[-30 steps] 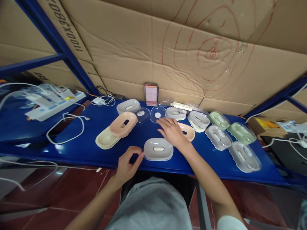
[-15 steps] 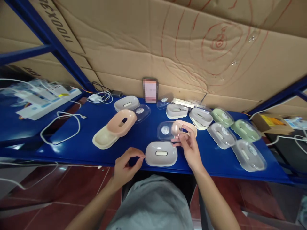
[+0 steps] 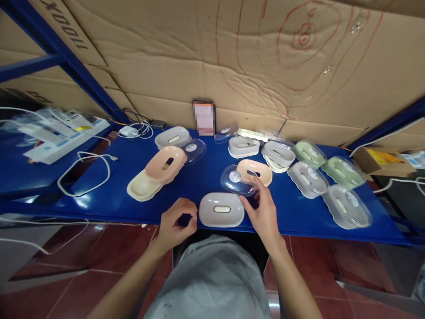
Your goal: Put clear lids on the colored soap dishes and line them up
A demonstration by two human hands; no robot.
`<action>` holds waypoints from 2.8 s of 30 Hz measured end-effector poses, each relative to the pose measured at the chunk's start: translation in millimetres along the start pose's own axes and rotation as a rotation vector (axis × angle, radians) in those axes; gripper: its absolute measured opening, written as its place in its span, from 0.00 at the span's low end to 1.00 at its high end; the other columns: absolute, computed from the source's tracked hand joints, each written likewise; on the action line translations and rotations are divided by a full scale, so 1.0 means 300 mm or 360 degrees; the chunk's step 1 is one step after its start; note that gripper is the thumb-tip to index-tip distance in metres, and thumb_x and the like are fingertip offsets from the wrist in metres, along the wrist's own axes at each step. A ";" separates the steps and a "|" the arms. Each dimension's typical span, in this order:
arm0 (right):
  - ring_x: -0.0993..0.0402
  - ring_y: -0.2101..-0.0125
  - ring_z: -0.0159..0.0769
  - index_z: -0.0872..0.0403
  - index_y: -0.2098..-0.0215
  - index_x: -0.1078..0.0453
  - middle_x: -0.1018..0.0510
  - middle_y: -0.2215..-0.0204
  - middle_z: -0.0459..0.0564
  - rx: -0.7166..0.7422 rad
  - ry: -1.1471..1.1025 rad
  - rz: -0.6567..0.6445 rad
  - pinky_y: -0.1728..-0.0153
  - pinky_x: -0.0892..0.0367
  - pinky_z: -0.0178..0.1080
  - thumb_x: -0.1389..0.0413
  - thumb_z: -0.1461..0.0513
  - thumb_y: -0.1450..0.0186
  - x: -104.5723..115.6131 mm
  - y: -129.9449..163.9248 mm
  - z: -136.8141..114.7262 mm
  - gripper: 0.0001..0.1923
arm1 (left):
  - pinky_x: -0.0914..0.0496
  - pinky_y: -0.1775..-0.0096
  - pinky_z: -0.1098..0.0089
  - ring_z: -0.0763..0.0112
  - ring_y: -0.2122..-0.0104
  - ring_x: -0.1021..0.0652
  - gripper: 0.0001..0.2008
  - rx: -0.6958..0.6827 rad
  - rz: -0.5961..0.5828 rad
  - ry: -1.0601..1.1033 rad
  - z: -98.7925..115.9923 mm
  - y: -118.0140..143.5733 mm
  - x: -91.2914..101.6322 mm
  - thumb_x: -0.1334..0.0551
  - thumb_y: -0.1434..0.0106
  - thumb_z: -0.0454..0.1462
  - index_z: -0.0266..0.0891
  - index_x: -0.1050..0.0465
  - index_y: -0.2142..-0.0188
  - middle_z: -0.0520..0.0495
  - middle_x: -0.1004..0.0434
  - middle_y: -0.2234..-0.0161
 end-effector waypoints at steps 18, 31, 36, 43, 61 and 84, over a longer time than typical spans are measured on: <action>0.38 0.29 0.53 0.46 0.28 0.37 0.32 0.30 0.58 0.0602 0.0360 -0.0095 0.33 0.36 0.57 0.46 0.56 0.23 0.010 0.013 -0.030 0.26 | 0.27 0.40 0.56 0.59 0.43 0.21 0.04 -0.0227 -0.0460 -0.0286 0.001 0.007 -0.063 0.34 0.28 0.33 0.43 0.24 0.56 0.42 0.22 0.45; 0.36 0.28 0.55 0.43 0.27 0.36 0.37 0.26 0.58 0.0591 0.0511 -0.0174 0.32 0.34 0.60 0.44 0.54 0.23 0.035 -0.139 0.079 0.27 | 0.27 0.35 0.54 0.56 0.36 0.26 0.04 -0.0014 -0.0417 -0.0266 -0.019 0.012 -0.052 0.35 0.28 0.33 0.43 0.24 0.56 0.40 0.30 0.37; 0.34 0.30 0.49 0.37 0.24 0.43 0.37 0.25 0.52 0.0637 0.0151 -0.0276 0.32 0.31 0.52 0.40 0.56 0.25 0.042 -0.006 -0.027 0.34 | 0.27 0.34 0.50 0.51 0.31 0.29 0.24 0.0142 -0.0313 -0.0215 -0.052 0.023 -0.049 0.31 0.30 0.36 0.47 0.32 0.37 0.36 0.38 0.31; 0.37 0.28 0.51 0.41 0.23 0.45 0.39 0.25 0.58 0.0848 0.0299 -0.0476 0.34 0.30 0.57 0.41 0.59 0.24 -0.022 0.095 -0.107 0.35 | 0.29 0.32 0.50 0.52 0.30 0.30 0.34 0.0194 -0.0494 -0.0236 -0.090 0.037 -0.068 0.32 0.28 0.38 0.57 0.41 0.28 0.41 0.46 0.24; 0.38 0.28 0.53 0.41 0.24 0.42 0.45 0.23 0.57 0.0737 0.0275 -0.0370 0.34 0.28 0.53 0.38 0.53 0.27 0.053 0.118 -0.061 0.36 | 0.32 0.32 0.47 0.53 0.29 0.31 0.33 0.0265 -0.0615 -0.0189 -0.078 0.019 -0.061 0.32 0.28 0.41 0.52 0.41 0.28 0.40 0.36 0.28; 0.32 0.32 0.55 0.53 0.31 0.34 0.27 0.34 0.64 0.0595 0.0733 0.0027 0.33 0.37 0.60 0.48 0.50 0.22 0.194 -0.258 0.155 0.26 | 0.26 0.39 0.50 0.53 0.38 0.23 0.21 0.0006 -0.0654 -0.0592 -0.008 -0.092 -0.181 0.38 0.25 0.39 0.47 0.30 0.34 0.40 0.26 0.35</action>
Point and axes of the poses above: each hand's wrist, its own y-axis away from the middle knuckle, its own x-axis out of the back of the hand, z = x × y, the point moved 5 cm from there along -y, towards the middle knuckle
